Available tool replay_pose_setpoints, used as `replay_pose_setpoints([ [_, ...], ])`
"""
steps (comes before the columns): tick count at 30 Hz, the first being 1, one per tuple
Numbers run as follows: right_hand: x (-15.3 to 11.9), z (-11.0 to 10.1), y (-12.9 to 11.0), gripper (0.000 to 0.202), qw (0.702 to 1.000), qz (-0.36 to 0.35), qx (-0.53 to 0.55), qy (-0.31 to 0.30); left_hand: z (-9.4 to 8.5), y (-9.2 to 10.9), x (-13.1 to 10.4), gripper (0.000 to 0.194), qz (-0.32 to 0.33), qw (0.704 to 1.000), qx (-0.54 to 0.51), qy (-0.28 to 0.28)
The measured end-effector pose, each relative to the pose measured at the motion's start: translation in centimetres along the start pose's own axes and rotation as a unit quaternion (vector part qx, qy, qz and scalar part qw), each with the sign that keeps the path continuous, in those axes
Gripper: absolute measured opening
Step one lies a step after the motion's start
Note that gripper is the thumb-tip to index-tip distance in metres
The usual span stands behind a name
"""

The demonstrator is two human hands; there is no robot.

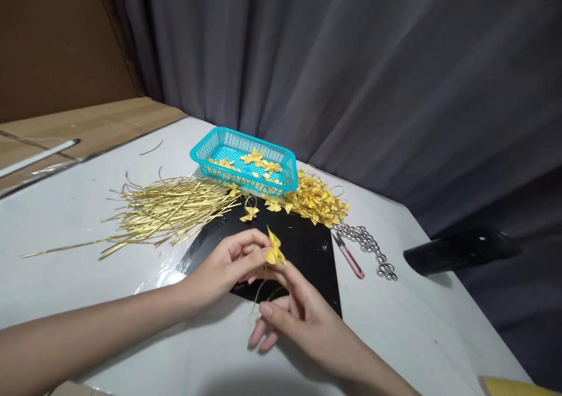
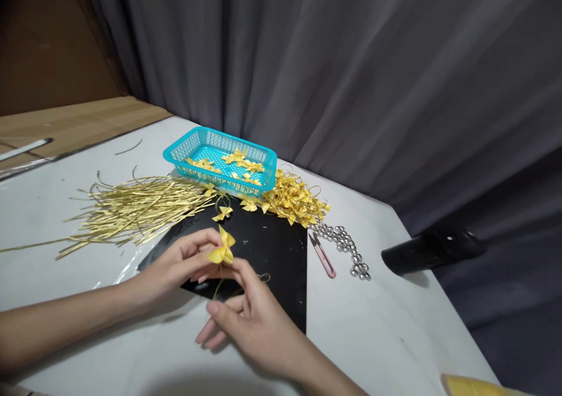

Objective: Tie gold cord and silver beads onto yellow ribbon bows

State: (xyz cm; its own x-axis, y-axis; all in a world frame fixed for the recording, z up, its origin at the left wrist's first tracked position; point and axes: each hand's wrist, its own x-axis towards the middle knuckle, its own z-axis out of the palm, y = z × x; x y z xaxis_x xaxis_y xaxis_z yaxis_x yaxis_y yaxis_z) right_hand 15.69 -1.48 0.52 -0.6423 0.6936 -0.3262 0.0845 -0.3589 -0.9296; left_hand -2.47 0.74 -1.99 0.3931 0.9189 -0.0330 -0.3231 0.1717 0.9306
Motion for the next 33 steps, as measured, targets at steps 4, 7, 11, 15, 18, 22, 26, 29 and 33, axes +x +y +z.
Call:
replay_pose_setpoints([
  [4,0.4,-0.2,0.2,0.039,0.998,-0.013,-0.045,0.033,-0.1,0.4,0.6,0.023,-0.009,0.995,-0.094,0.034],
  [7,0.4,-1.3,-0.4,0.037,0.989,-0.042,-0.119,0.075,-0.5,1.8,1.2,0.025,0.016,0.982,-0.167,0.086],
  [11,-0.4,-3.1,-1.7,0.034,0.975,-0.069,-0.185,0.103,-1.7,4.2,1.8,0.014,0.053,0.958,-0.237,0.156],
  [15,-2.1,-4.5,-2.3,0.036,0.961,-0.069,-0.223,0.148,-2.7,6.0,2.0,0.006,0.069,0.933,-0.3,0.186],
  [18,-3.6,-5.3,-2.4,0.035,0.948,-0.058,-0.258,0.176,-3.1,7.1,2.0,0.019,0.072,0.916,-0.342,0.195],
  [22,-5.4,-6.3,-2.2,0.032,0.928,-0.043,-0.307,0.207,-3.6,8.5,1.7,0.03,0.096,0.903,-0.375,0.185],
  [26,-6.5,-6.7,-2.0,0.031,0.909,-0.032,-0.353,0.218,-3.8,9.3,1.3,0.028,0.119,0.902,-0.38,0.165],
  [29,-7.1,-6.8,-1.9,0.031,0.901,-0.026,-0.366,0.23,-3.8,9.3,1.1,0.027,0.121,0.9,-0.387,0.161],
  [33,-7.6,-6.8,-1.7,0.031,0.889,-0.029,-0.384,0.25,-4.2,9.2,1.0,0.029,0.128,0.897,-0.391,0.159],
])
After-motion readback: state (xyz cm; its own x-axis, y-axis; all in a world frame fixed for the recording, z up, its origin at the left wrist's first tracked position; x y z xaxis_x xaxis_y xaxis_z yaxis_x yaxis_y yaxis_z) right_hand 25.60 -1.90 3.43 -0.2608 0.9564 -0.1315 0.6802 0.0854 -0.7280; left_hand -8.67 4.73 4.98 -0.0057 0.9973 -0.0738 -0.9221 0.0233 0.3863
